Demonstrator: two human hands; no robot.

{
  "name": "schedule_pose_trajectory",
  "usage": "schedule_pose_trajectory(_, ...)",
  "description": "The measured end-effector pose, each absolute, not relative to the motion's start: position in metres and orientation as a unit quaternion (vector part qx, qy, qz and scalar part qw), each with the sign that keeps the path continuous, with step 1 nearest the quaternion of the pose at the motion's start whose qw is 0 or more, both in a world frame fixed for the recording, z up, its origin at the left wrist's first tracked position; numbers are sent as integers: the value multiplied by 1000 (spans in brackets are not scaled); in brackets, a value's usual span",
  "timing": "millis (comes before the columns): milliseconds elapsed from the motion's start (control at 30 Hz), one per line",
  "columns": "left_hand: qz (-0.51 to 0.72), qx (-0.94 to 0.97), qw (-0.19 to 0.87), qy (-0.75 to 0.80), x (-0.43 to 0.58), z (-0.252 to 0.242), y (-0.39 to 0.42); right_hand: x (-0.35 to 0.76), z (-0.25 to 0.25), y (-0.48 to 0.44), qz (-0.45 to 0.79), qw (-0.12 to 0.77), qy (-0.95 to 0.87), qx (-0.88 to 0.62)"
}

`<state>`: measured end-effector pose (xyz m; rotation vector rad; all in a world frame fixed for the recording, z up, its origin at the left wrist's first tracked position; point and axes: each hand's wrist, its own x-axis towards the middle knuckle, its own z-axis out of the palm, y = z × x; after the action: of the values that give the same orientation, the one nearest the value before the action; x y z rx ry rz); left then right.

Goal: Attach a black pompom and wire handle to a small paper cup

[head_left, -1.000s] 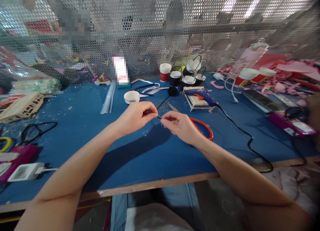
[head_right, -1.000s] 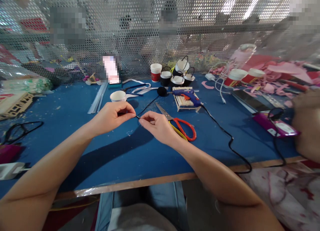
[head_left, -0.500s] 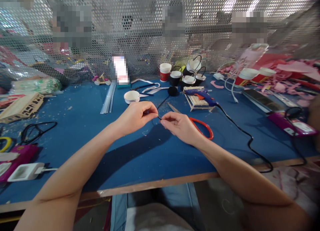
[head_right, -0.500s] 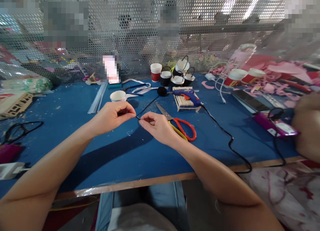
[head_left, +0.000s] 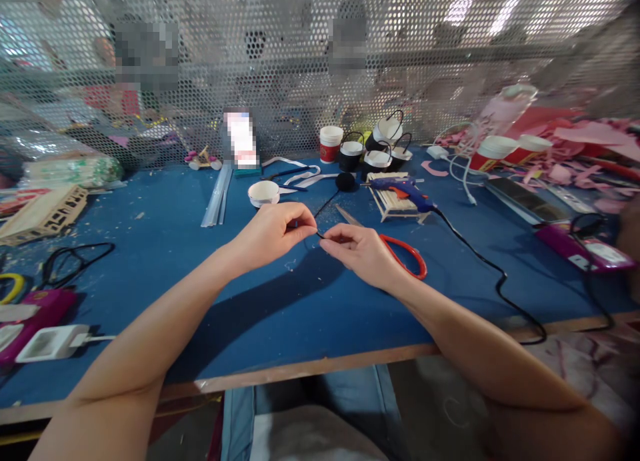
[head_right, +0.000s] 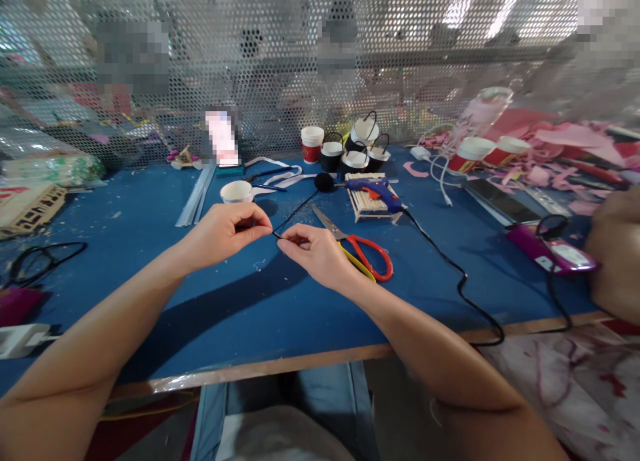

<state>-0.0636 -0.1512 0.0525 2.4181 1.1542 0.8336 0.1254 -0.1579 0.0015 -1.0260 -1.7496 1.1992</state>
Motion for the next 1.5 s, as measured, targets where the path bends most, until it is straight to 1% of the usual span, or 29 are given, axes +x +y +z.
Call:
schedule_pose_trajectory(533,293,853,155,403,-65,54,-151,125,8,-161,432,377,-711,-407)
schedule_pose_trajectory(867,278,878,106,375,-70,58,-149,127,7,-161,399,361,-746,-393)
schedule_pose_trajectory(1167,295,874,118,369,-70,57,-147,128,8,-162,400,357,-750,-388)
schedule_pose_trajectory(1333,250,881,114,385,-71,55,-145,128,9,-163,395,373,-744,-388)
schedule_pose_trajectory(1500,217,895,123,369,-70,59,-150,128,6,-160,393,392,-728,-402)
